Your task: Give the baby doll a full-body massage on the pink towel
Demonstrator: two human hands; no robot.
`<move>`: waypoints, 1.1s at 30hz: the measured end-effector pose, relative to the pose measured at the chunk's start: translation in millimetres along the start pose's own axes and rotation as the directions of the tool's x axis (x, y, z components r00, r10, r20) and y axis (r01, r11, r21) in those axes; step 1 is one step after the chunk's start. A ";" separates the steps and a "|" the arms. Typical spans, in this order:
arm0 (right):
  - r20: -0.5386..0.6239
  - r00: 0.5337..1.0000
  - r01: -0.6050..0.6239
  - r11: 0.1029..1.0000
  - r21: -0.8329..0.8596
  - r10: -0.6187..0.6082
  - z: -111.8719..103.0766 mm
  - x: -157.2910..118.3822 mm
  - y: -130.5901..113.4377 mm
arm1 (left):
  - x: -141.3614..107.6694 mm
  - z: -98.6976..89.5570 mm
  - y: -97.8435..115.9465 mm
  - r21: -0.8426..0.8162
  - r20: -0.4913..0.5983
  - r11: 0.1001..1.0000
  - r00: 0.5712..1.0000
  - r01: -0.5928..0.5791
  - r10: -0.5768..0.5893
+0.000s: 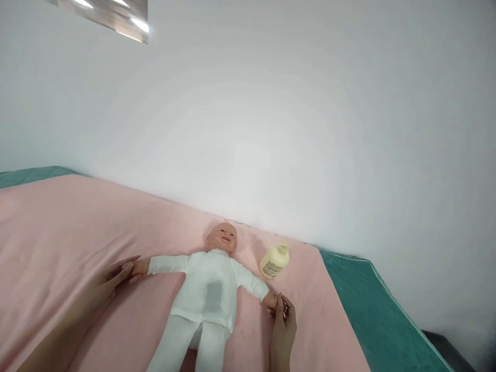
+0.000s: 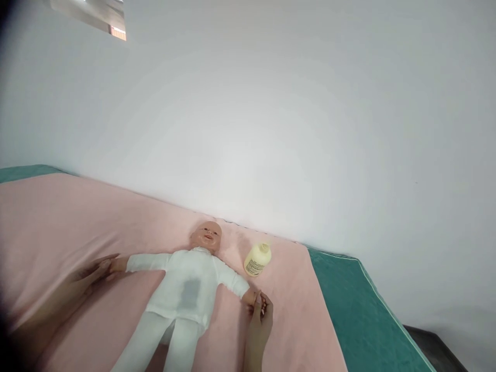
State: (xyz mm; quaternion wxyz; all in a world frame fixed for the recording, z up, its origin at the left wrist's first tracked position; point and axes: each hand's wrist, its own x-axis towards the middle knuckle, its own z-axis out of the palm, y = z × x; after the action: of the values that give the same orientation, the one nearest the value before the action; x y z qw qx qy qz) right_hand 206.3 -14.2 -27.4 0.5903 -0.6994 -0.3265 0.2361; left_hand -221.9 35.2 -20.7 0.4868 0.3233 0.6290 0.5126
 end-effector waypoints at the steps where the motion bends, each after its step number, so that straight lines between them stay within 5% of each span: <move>1: 0.000 1.000 0.007 1.000 -0.010 -0.007 0.1 -1.0 -1.3 | -0.1 -0.1 0.4 -0.030 0.022 0.999 1.000 0.023 -0.022; 8: -0.022 1.000 0.017 0.991 -0.134 -0.020 2.9 -5.4 -5.6 | 4.5 -4.2 -5.1 -0.066 0.085 0.997 0.996 -0.026 0.031; 13: -0.021 0.998 -0.053 0.997 -0.048 0.052 5.3 -5.8 -3.9 | 12.7 -8.7 -18.0 0.033 0.101 0.993 0.989 -0.112 0.108; 19: -0.023 0.999 -0.046 0.995 -0.085 0.044 6.4 -8.4 -7.9 | 9.3 -7.3 -10.7 0.109 0.028 0.989 0.994 -0.104 0.102; 29: -0.047 0.999 -0.001 0.999 -0.050 -0.001 5.5 -1.4 -0.4 | 15.2 -8.3 -19.0 -0.076 0.076 0.994 0.994 -0.075 0.081; 33: -0.043 0.999 -0.030 0.999 -0.027 0.029 7.4 -1.7 -1.4 | 9.8 -3.2 -11.7 -0.008 0.039 0.998 0.997 -0.062 0.062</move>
State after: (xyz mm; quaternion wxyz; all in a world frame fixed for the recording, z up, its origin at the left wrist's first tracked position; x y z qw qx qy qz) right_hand 199.6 -10.3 -27.5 0.5840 -0.7169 -0.3068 0.2255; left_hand -227.0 39.9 -34.7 0.4839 0.3512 0.6073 0.5231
